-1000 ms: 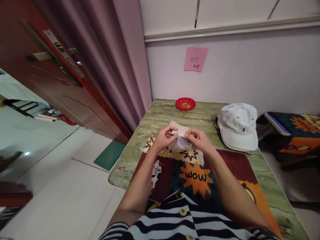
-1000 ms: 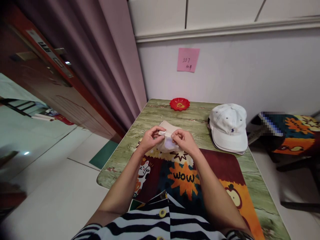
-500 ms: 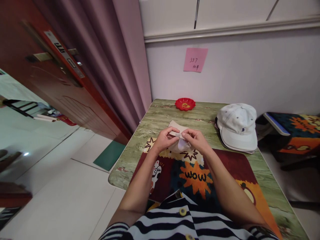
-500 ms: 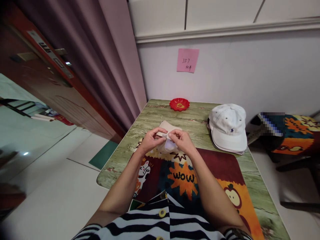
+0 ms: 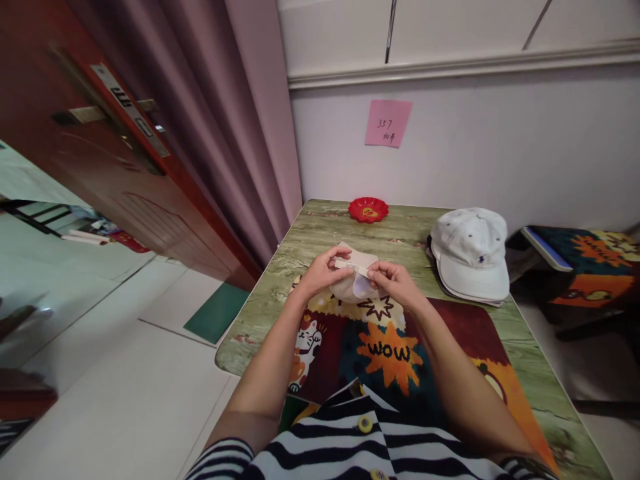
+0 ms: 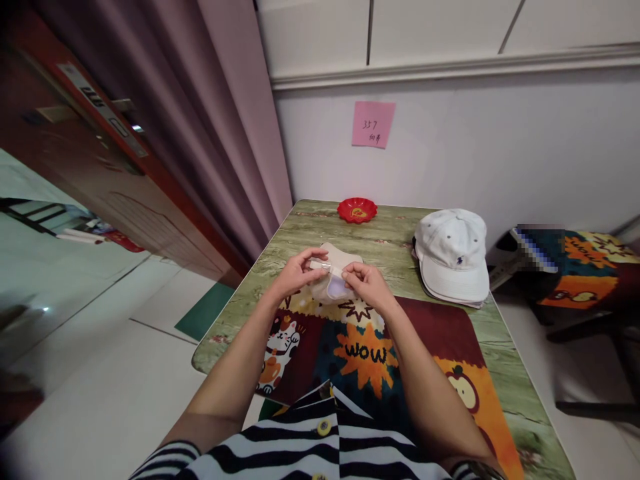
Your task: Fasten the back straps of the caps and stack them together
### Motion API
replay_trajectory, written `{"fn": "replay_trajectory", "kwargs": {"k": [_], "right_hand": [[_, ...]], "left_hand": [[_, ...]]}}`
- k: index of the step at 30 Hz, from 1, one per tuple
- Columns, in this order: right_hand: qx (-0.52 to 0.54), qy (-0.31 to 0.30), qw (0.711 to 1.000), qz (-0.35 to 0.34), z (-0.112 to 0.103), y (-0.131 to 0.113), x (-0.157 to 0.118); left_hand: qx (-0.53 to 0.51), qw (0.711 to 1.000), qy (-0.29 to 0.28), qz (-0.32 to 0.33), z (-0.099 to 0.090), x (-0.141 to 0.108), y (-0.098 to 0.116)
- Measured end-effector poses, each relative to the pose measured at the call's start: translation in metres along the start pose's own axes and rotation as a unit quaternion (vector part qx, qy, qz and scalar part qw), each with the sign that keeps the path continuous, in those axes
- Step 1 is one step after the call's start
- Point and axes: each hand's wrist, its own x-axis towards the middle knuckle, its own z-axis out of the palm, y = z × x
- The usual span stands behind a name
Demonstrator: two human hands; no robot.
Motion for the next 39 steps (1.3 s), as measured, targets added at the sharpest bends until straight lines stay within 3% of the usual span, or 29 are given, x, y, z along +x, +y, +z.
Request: {"fn": "replay_trajectory", "kwargs": {"k": [5, 8, 10, 16, 23, 29, 35, 39], "right_hand": [[-0.006, 0.012, 1.000, -0.001, 0.004, 0.000, 0.004], [-0.010, 0.019, 1.000, -0.006, 0.006, 0.000, 0.005], [-0.017, 0.025, 0.999, -0.014, 0.007, -0.001, 0.006], [-0.060, 0.027, 0.996, -0.053, 0.002, 0.001, 0.001], [-0.076, -0.045, 0.996, -0.029, -0.005, 0.011, -0.005], [-0.034, -0.024, 0.998, -0.040, 0.001, 0.004, -0.001], [-0.046, 0.013, 0.998, -0.040, 0.009, 0.007, 0.003], [-0.057, -0.001, 0.998, -0.036, 0.005, 0.010, 0.000]], "left_hand": [[0.038, 0.993, -0.094, -0.056, -0.022, 0.008, 0.010], [0.032, 0.983, -0.166, -0.078, -0.025, 0.013, 0.010], [0.015, 0.978, -0.181, -0.102, -0.023, 0.015, 0.008], [-0.041, 0.975, -0.166, -0.142, -0.022, 0.009, 0.001], [-0.048, 0.972, -0.180, -0.140, -0.034, 0.004, 0.004], [-0.048, 0.974, -0.183, -0.127, -0.037, -0.002, 0.011], [-0.080, 0.979, -0.130, -0.133, -0.033, -0.007, 0.006], [-0.105, 0.978, -0.117, -0.136, -0.036, -0.011, 0.000]]}}
